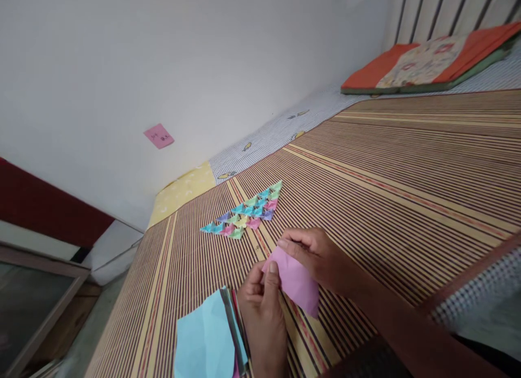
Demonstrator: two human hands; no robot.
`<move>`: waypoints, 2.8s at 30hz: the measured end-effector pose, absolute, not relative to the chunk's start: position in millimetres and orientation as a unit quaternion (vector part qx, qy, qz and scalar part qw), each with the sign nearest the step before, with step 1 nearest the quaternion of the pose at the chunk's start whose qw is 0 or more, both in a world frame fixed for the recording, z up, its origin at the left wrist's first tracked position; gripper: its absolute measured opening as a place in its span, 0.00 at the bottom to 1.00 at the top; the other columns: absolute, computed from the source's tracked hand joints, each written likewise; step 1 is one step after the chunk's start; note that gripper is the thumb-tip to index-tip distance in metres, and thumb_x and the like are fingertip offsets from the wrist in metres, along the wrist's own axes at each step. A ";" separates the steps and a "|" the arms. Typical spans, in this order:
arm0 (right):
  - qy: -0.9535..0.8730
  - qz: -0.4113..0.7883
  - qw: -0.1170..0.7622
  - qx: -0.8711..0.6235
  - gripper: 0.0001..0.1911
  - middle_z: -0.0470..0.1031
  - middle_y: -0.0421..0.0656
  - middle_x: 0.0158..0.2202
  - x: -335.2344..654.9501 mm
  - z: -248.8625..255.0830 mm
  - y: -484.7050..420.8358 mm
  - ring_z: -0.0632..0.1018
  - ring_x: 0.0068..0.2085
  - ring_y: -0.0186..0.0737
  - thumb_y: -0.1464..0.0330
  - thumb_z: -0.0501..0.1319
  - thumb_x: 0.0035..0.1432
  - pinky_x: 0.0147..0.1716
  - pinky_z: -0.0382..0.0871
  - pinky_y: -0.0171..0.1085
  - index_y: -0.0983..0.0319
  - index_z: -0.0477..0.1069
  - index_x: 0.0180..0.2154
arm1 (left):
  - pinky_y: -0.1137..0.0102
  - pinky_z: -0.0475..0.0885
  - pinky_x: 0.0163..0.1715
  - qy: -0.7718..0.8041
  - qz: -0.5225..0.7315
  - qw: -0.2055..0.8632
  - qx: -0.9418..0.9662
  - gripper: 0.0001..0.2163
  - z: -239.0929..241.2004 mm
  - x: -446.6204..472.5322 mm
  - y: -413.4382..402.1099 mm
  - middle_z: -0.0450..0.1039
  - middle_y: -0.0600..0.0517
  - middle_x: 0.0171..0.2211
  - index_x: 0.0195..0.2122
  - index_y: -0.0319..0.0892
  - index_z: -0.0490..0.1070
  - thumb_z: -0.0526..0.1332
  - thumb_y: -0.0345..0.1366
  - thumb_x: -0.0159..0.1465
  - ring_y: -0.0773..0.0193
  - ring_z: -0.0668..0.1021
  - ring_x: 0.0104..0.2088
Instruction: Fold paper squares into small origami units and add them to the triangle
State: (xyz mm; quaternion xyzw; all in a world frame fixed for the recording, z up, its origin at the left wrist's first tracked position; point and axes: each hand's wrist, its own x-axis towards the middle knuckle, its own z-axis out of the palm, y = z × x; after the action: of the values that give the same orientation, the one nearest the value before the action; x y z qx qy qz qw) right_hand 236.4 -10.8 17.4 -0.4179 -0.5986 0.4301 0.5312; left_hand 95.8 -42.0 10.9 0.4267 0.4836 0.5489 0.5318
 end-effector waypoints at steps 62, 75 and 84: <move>-0.642 0.498 0.459 -0.360 0.14 0.58 0.34 0.24 252.6 5.0 -1.1 0.61 0.26 0.32 0.63 0.63 0.59 0.25 0.53 0.33 0.63 0.65 0.25 | 0.78 0.68 0.25 0.486 0.584 0.520 0.390 0.09 10.1 90.0 -33.8 0.75 0.55 0.24 0.32 0.39 0.77 0.71 0.39 0.57 0.70 0.73 0.24; -0.617 0.536 0.462 -0.345 0.09 0.74 0.40 0.30 253.3 0.5 -2.8 0.72 0.31 0.36 0.65 0.66 0.57 0.28 0.63 0.32 0.66 0.77 0.35 | 0.72 0.72 0.30 0.480 0.564 0.538 0.403 0.09 11.9 94.3 -39.0 0.80 0.50 0.30 0.34 0.39 0.79 0.68 0.41 0.60 0.63 0.78 0.29; -0.611 0.534 0.457 -0.365 0.07 0.71 0.38 0.27 254.3 5.3 -4.4 0.69 0.28 0.34 0.67 0.66 0.55 0.25 0.61 0.31 0.65 0.76 0.33 | 0.74 0.71 0.31 0.493 0.568 0.506 0.423 0.12 8.6 92.0 -42.0 0.78 0.50 0.32 0.35 0.40 0.78 0.65 0.45 0.63 0.64 0.76 0.30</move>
State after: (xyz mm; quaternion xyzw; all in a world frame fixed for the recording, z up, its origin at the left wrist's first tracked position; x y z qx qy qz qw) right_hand 254.3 -4.4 5.3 -0.3646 -0.6113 0.5336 0.4568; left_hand 92.0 -42.0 8.6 0.4225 0.4935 0.5675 0.5058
